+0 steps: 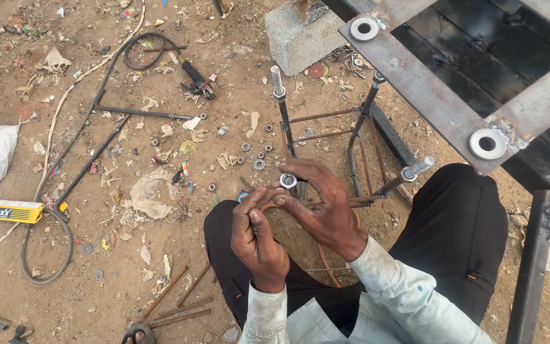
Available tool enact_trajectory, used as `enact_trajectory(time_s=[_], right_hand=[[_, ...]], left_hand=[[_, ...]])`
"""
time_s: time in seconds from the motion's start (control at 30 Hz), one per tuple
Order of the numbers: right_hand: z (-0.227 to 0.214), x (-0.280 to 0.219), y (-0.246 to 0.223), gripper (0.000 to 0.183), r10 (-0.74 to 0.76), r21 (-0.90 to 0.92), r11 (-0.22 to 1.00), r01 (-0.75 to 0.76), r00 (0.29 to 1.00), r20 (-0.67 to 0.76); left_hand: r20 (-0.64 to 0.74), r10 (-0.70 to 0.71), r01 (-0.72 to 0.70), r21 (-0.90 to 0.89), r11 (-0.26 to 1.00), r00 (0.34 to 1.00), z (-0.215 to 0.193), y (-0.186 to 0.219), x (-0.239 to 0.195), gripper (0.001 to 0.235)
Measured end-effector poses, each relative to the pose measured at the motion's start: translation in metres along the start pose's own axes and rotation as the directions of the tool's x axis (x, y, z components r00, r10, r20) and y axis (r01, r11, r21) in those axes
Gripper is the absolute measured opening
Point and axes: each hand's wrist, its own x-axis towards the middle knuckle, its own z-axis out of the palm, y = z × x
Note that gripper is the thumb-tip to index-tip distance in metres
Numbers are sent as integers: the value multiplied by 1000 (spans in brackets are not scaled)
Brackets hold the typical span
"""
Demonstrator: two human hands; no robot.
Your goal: Assembling and welding a metal frame structure.
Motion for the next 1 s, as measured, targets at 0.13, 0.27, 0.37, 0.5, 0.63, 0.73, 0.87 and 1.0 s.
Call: enact_trajectory(time_s=[0.13,0.27,0.37,0.5,0.63,0.73,0.87,1.0], right_hand=[[-1,1,2,43,43,-116,992,-48,998,-51],[-2,-4,11,38,-36,-57,998,35,999,-18],[-3,-4,14,30,-60,51,997,60,998,9],[-11,6,4,34,26,261,964,-57,992,120],[-10,8,3,40,-45,121,992,33,994,99],[-6,7,5,42,81,90,992,-94,988,131],[-5,4,9,38,-75,96,994,61,986,150],[-12,12,-8,47,-80,184,982,38,971,224]], left_hand=[[-45,16,-15,39,999,999,-3,3,6,38],[-65,23,-23,5,1000,998,-6,-5,19,40],[-38,6,-6,-5,1000,999,-7,-9,36,42],[37,-23,22,21,1000,999,-9,-16,42,44],[43,-52,52,6,999,998,-5,-31,54,44],[39,-107,108,-27,994,993,-3,-49,71,44],[99,-193,196,-14,981,976,3,-71,91,40],[167,-257,248,69,966,952,17,-100,118,34]])
